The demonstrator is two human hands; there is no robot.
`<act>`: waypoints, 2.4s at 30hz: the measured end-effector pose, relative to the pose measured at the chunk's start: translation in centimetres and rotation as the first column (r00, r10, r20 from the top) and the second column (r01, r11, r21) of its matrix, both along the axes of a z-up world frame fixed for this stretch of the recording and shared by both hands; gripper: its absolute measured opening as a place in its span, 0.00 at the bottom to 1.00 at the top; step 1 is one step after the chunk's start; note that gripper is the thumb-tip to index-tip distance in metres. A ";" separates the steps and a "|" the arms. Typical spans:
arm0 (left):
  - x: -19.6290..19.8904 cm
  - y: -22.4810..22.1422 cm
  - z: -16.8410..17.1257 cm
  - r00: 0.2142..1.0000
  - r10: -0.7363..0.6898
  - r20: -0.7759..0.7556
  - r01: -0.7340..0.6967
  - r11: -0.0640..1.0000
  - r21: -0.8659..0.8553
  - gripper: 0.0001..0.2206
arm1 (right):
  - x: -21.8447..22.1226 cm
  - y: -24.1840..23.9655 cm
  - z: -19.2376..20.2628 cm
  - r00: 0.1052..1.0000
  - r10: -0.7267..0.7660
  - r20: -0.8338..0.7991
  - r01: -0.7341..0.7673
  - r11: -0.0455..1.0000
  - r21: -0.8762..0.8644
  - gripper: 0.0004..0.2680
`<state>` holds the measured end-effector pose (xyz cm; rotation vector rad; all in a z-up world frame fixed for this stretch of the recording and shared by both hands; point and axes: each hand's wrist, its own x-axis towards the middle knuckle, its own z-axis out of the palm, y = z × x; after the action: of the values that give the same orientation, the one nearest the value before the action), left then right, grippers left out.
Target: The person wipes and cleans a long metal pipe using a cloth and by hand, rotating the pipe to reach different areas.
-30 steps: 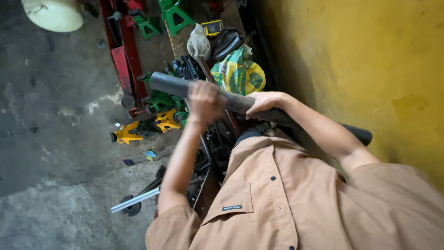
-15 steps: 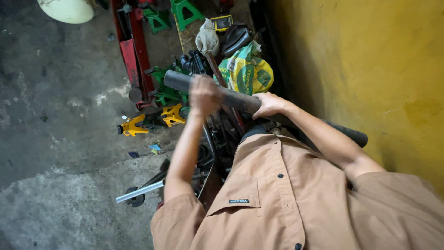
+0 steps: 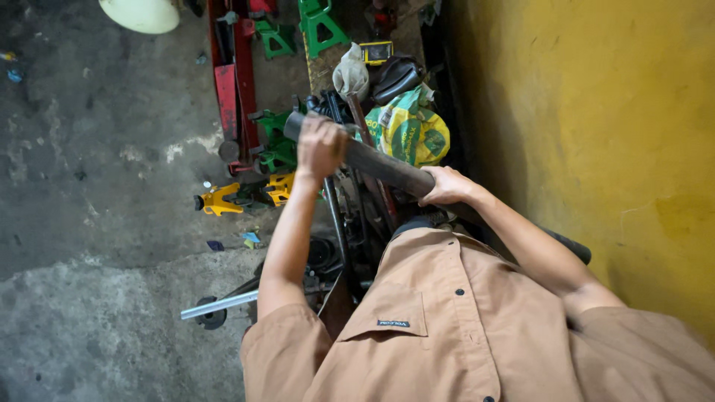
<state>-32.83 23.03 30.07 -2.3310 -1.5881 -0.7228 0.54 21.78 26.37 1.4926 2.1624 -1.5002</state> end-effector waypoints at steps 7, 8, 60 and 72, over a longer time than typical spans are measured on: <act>11.5 -4.5 -2.1 0.851 -0.521 0.065 0.524 0.838 -0.150 0.19 | 0.3 0.0 0.9 1.000 -0.003 -0.014 0.003 1.000 0.023 0.32; 10.6 -4.1 -2.0 0.836 -0.540 0.096 0.549 0.825 -0.136 0.18 | 0.4 0.0 1.1 1.000 -0.008 0.004 0.008 1.000 0.017 0.31; 8.7 1.3 -11.3 0.999 -0.022 -0.041 -0.025 0.486 -0.874 0.18 | 1.9 -5.0 -3.8 0.980 -0.077 0.183 0.054 0.990 0.131 0.30; 0.4 -0.5 -8.8 1.000 0.006 -0.029 -0.020 0.861 -0.507 0.06 | 2.8 -5.0 -3.0 0.976 -0.132 0.174 0.099 0.977 0.187 0.26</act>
<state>-32.47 22.54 21.24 -2.6574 -1.9724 -0.2802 3.29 16.77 23.35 1.7662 2.1802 -1.1685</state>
